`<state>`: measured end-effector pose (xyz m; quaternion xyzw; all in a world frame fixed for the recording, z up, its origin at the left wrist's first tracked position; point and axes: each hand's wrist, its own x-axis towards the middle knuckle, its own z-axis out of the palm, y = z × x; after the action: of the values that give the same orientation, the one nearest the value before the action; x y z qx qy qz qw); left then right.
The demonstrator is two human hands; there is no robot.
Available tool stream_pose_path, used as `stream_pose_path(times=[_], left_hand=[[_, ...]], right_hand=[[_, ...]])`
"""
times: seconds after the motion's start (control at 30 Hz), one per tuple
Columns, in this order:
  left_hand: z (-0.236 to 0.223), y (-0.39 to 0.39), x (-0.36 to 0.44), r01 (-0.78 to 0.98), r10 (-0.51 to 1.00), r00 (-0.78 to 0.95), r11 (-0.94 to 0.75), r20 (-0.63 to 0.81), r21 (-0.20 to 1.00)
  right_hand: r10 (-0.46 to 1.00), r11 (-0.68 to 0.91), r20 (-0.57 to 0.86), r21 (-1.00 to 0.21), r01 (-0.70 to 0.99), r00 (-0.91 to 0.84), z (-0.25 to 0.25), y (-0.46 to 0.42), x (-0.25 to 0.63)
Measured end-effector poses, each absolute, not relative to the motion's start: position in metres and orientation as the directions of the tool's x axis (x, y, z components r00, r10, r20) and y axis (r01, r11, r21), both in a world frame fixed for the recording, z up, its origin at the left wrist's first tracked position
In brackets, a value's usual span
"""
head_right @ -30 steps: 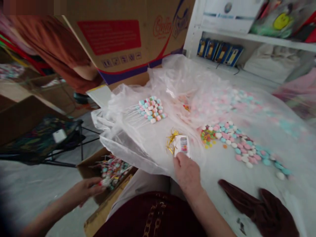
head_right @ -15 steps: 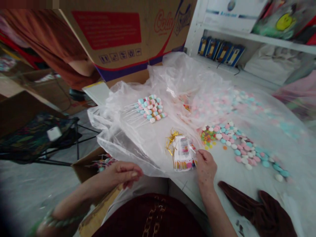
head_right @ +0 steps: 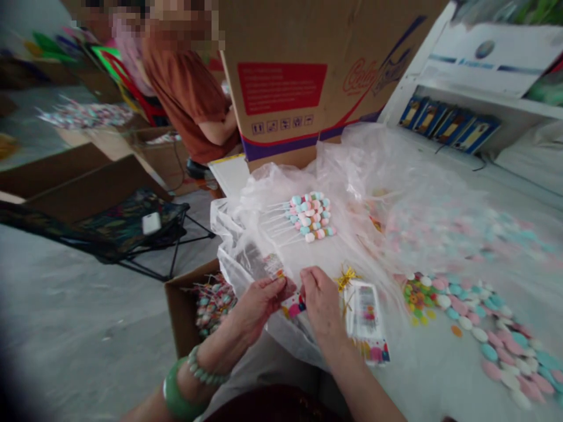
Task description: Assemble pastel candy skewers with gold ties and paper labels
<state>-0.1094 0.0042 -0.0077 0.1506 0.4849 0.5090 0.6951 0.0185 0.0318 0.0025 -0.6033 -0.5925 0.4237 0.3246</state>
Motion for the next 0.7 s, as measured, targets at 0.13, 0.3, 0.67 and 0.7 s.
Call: stream_pose_path(times=[0.13, 0.3, 0.67, 0.7], left_hand=[[-0.014, 0.011, -0.144, -0.610, 0.838, -0.088, 0.382, -0.538, 0.695], [-0.015, 0.011, -0.154, -0.621, 0.825, -0.091, 0.391, -0.558, 0.679], [-0.010, 0.025, -0.136, -0.601, 0.887, -0.058, 0.335, -0.458, 0.725], [-0.008, 0.025, -0.132, -0.591, 0.890, -0.056, 0.336, -0.453, 0.733]], right_hand=[[0.982, 0.033, -0.117, -0.659, 0.752, -0.146, -0.012, 0.093, -0.011], [0.984, 0.034, -0.135, -0.486, 0.873, -0.114, -0.022, 0.110, -0.019], [0.770, -0.633, -0.631, -0.774, -0.012, 0.097, -0.017, 0.056, 0.072], [0.751, -0.655, -0.661, -0.742, -0.142, -0.009, -0.013, 0.051, 0.075]])
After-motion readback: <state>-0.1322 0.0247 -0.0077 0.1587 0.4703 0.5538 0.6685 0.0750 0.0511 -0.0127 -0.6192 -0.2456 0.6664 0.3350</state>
